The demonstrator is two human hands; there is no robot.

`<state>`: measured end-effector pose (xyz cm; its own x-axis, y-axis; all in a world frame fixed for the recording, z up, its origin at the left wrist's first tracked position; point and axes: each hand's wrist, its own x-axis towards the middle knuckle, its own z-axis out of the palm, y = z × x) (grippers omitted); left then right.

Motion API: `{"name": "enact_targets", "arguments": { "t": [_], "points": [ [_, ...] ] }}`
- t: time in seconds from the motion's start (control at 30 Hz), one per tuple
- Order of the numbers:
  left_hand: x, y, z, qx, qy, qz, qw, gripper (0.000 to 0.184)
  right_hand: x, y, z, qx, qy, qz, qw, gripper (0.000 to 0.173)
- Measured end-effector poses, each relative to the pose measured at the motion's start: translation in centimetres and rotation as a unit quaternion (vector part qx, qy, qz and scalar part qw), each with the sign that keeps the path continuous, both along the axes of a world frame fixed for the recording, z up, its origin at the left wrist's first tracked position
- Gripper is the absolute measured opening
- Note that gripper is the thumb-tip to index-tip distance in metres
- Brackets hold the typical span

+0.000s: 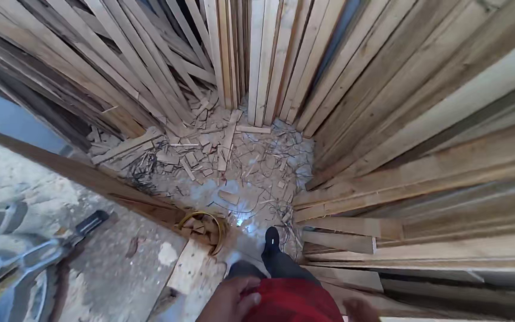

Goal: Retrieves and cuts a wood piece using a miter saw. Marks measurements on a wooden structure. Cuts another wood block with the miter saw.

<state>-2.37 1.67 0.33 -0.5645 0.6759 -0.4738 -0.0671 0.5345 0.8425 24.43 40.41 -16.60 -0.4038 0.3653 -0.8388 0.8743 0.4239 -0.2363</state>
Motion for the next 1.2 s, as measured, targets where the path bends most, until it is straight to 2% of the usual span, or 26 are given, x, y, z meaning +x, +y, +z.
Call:
{"name": "enact_targets", "arguments": {
  "t": [0.07,0.17,0.23,0.33,0.4,0.5,0.6,0.63,0.67,0.77,0.83,0.9,1.0,1.13,1.2],
  "points": [
    [-4.4,2.3,0.5,-0.036,0.004,-0.018,0.999,0.042,-9.7,7.4,1.3,0.004,0.047,-0.052,0.998,0.037],
    [-10.3,3.7,-0.2,-0.079,0.004,0.075,0.994,0.043,-25.7,14.2,5.8,0.003,0.107,-0.108,0.988,0.039],
    [-13.8,3.9,-1.6,-0.144,0.001,0.124,0.982,0.046,-34.8,16.4,7.1,0.008,0.117,-0.134,0.984,0.039],
    [-18.8,4.4,-3.7,-0.301,-0.045,0.067,0.950,0.057,-44.9,17.2,6.3,0.000,0.114,-0.120,0.986,0.035],
    [-22.3,4.9,-5.3,-0.359,-0.088,0.016,0.929,0.059,-49.3,16.7,4.0,-0.017,0.082,-0.065,0.994,0.033],
    [-29.4,6.1,-7.6,-0.365,-0.122,-0.009,0.923,0.054,-53.3,15.4,1.3,-0.067,-0.006,0.034,0.997,0.039],
    [-38.9,8.5,-6.9,-0.367,-0.113,0.001,0.923,0.057,-57.3,15.1,1.6,-0.067,-0.060,0.181,0.979,0.047],
    [-42.1,9.2,-6.1,-0.363,-0.106,0.008,0.926,0.058,-58.7,15.6,2.0,-0.058,-0.059,0.191,0.978,0.048],
    [-45.1,9.8,-5.3,-0.354,-0.101,0.022,0.929,0.059,-60.0,16.4,2.1,-0.043,-0.054,0.164,0.984,0.048],
    [-53.2,10.5,-4.3,-0.307,-0.077,0.095,0.944,0.056,-65.3,19.4,1.9,-0.042,-0.063,0.003,0.997,0.040],
    [-57.3,10.4,-4.8,-0.282,-0.063,0.153,0.945,0.052,-69.3,21.3,2.0,-0.042,-0.099,-0.018,0.994,0.039],
    [-60.7,10.2,-6.1,-0.288,-0.060,0.199,0.935,0.050,-73.9,23.1,1.4,-0.022,-0.130,0.053,0.990,0.040],
    [-63.5,11.1,-7.6,-0.352,-0.111,0.225,0.902,0.053,-82.1,25.4,0.7,-0.010,-0.168,0.211,0.963,0.038],
    [-65.7,14.9,-10.4,-0.361,-0.203,0.278,0.867,0.054,-97.1,28.1,-2.1,-0.021,-0.137,0.452,0.881,0.033],
    [-66.5,18.2,-11.3,-0.323,-0.257,0.287,0.864,0.055,-104.9,28.0,-1.9,-0.028,-0.105,0.433,0.895,0.041]
  ]
}}
